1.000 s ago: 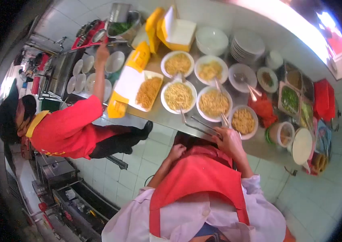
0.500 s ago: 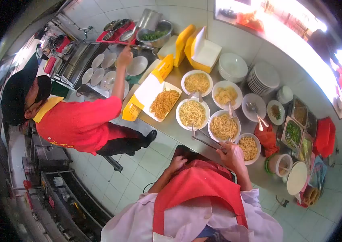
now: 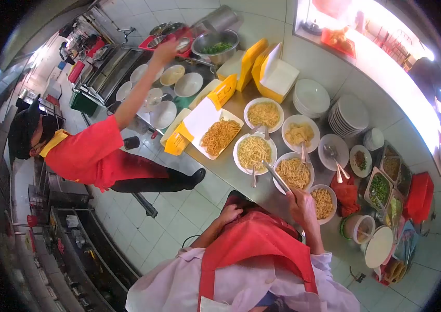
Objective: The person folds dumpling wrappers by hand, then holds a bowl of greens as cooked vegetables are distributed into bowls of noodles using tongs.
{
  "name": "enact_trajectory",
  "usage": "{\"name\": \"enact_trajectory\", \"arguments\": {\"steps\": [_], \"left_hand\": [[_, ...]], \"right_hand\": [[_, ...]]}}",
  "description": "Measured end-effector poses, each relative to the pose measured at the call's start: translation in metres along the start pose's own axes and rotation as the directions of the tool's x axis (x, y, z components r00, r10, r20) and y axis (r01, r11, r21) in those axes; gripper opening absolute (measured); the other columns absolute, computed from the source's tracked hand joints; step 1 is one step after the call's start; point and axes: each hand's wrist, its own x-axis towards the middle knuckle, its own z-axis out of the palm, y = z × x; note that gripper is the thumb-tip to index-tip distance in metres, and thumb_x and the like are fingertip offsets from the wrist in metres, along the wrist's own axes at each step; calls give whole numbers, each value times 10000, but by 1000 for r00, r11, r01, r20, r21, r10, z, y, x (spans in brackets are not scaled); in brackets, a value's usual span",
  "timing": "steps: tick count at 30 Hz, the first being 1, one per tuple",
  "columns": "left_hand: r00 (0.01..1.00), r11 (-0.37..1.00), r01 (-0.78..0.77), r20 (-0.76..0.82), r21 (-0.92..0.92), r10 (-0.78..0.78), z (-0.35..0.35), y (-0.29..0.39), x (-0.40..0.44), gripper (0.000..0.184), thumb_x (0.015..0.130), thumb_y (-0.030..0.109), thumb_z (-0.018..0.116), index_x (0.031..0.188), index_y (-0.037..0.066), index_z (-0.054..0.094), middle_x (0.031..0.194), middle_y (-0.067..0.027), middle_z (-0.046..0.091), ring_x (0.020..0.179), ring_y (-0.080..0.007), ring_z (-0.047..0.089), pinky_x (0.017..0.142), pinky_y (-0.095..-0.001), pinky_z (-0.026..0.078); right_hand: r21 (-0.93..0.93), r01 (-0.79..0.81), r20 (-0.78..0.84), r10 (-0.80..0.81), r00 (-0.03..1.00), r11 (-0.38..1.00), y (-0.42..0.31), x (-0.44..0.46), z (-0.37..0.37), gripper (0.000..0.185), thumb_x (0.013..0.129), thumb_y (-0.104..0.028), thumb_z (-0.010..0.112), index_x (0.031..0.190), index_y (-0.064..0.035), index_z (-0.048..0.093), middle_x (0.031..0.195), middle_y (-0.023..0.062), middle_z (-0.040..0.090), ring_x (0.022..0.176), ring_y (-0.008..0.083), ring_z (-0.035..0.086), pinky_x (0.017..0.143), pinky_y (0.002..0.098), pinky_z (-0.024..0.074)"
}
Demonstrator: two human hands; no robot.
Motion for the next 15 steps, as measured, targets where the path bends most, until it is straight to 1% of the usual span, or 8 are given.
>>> {"name": "enact_trajectory", "arguments": {"steps": [2,5,8,9,11,12,14,15], "left_hand": [[999,1000,-18,-36,-7,18,3,-2,4,311,852,280,602,830,-30,628,716,-125,653,596,-211,622,541,-344,483],[997,998,-61,-35,34,62,3,-4,7,330,849,288,603,813,-39,627,699,-127,652,592,-215,625,542,-347,486],[995,992,-81,-42,98,86,2,2,3,340,843,287,597,767,-43,634,677,-132,652,597,-215,634,548,-359,492],[995,993,-76,-61,87,81,2,-3,5,340,843,287,597,767,-43,634,677,-132,652,597,-215,634,548,-359,492],[979,981,-184,-74,66,188,6,-11,11,347,838,282,587,730,-44,637,661,-145,650,604,-223,643,558,-370,499],[979,983,-176,-98,51,180,9,-17,12,347,838,282,587,730,-44,637,661,-145,650,604,-223,643,558,-370,499],[931,932,-300,-151,203,332,7,-21,14,362,835,285,580,696,-44,637,657,-160,650,616,-242,650,569,-381,506],[930,935,-294,-168,197,328,8,-20,14,362,835,285,580,696,-44,637,657,-160,650,616,-242,650,569,-381,506]], "right_hand": [[58,-64,60,60,996,996,8,-1,2,268,927,-220,528,939,25,636,740,207,618,702,390,609,645,437,466],[77,-52,41,49,998,996,17,-1,10,294,952,-226,489,927,30,632,694,190,608,660,364,610,616,423,459],[67,-37,89,31,996,997,24,2,10,312,959,-236,478,903,32,627,693,187,609,642,339,609,601,415,451],[69,-20,102,13,995,997,22,2,11,312,959,-236,478,903,32,627,693,187,609,642,339,609,601,415,451],[73,-62,85,55,995,995,18,4,8,325,960,-243,475,870,34,619,675,178,598,621,323,594,592,407,443],[72,-41,105,33,994,997,16,4,7,325,960,-243,475,870,34,619,675,178,598,621,323,594,592,407,443],[95,-51,104,41,994,994,13,7,6,319,952,-242,482,845,33,606,656,168,581,611,312,579,590,406,436],[96,-38,115,27,993,995,12,7,6,319,952,-242,482,845,33,606,656,168,581,611,312,579,590,406,436]]}}
